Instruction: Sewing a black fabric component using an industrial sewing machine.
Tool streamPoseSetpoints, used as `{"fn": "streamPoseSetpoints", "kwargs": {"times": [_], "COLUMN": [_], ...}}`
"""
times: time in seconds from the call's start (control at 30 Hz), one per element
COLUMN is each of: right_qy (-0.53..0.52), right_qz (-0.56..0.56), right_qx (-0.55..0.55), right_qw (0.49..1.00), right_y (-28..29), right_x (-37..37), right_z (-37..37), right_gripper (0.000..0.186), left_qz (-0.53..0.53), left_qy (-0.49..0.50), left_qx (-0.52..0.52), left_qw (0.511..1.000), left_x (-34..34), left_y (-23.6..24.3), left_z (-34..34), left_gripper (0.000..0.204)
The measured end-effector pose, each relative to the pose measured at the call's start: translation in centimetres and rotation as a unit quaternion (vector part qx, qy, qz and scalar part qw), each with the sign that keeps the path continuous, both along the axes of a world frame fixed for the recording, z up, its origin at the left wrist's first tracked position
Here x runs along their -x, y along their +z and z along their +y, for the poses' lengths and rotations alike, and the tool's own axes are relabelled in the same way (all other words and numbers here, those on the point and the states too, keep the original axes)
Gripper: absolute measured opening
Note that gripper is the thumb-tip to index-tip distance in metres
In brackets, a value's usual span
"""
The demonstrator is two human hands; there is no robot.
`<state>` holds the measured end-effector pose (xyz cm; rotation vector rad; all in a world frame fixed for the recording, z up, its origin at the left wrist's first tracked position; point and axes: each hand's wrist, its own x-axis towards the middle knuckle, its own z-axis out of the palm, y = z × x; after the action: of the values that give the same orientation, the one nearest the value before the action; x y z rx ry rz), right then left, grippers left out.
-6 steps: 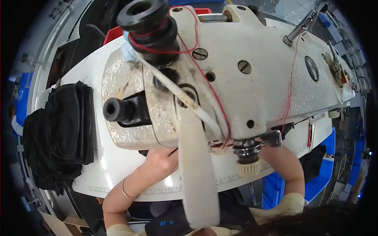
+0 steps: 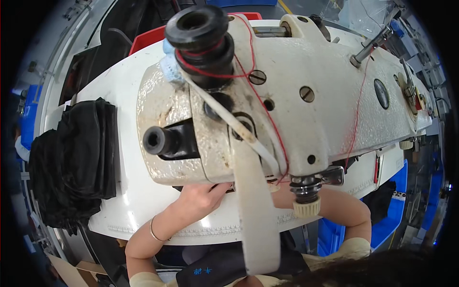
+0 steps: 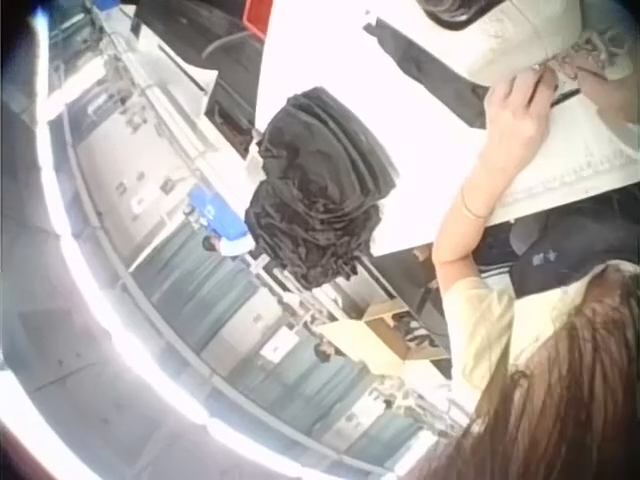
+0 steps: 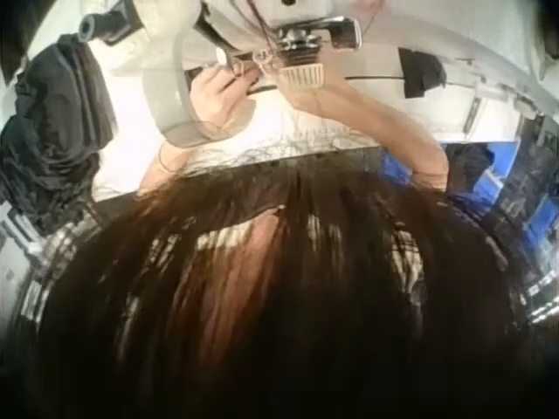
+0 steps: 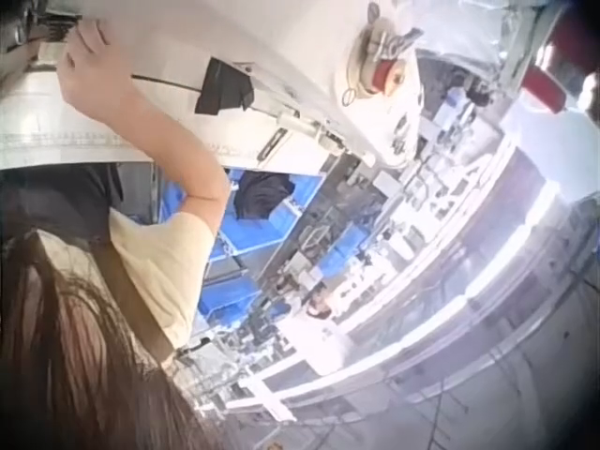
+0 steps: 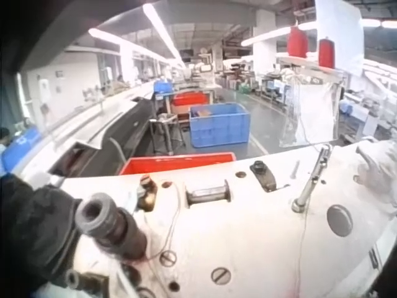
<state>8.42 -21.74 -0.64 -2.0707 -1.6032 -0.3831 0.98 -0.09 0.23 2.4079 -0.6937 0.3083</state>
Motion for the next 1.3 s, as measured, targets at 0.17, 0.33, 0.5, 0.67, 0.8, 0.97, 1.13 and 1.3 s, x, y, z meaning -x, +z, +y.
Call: {"fn": "streamPoseSetpoints", "kwargs": {"times": [0.17,0.33,0.5,0.67,0.8,0.97,1.13,1.3], "right_qy": [-0.063,-0.057,-0.093,-0.074,-0.060,-0.080,-0.087,-0.087], "right_qz": [0.066,0.018,-0.077,0.060,0.042,0.044,0.086,0.116], "right_qx": [0.085,-0.043,-0.025,-0.002,-0.003,-0.066,-0.029,0.006], "right_qw": [0.992,0.997,0.992,0.995,0.997,0.994,0.992,0.989], "right_y": [-0.8,-0.5,1.4,2.4,2.8,2.8,2.4,2.3], "right_x": [-0.1,-0.6,-0.9,-1.2,-1.2,-1.1,-1.1,-1.0], "right_z": [0.7,-0.1,0.9,1.1,1.2,1.2,1.1,1.2], "right_gripper": [0.013,0.020,0.027,0.010,0.005,0.006,0.009,0.014], "left_qz": [0.039,0.006,-0.118,-0.110,-0.120,-0.108,-0.095,-0.146], "left_qy": [0.050,0.083,0.106,0.092,0.099,0.104,0.097,0.099], "left_qx": [-0.031,-0.033,-0.047,-0.052,-0.056,-0.064,-0.077,-0.059], "left_qw": [0.998,0.996,0.986,0.988,0.986,0.987,0.988,0.983], "left_x": [-1.5,-2.4,-3.4,-3.2,-3.2,-3.2,-3.0,-3.6], "left_y": [1.3,1.9,3.0,2.7,2.2,2.7,1.6,1.7], "left_z": [0.5,0.3,-0.2,0.0,0.0,-0.2,0.2,-0.2], "left_gripper": [0.040,0.035,0.028,0.022,0.023,0.026,0.031,0.029]}}
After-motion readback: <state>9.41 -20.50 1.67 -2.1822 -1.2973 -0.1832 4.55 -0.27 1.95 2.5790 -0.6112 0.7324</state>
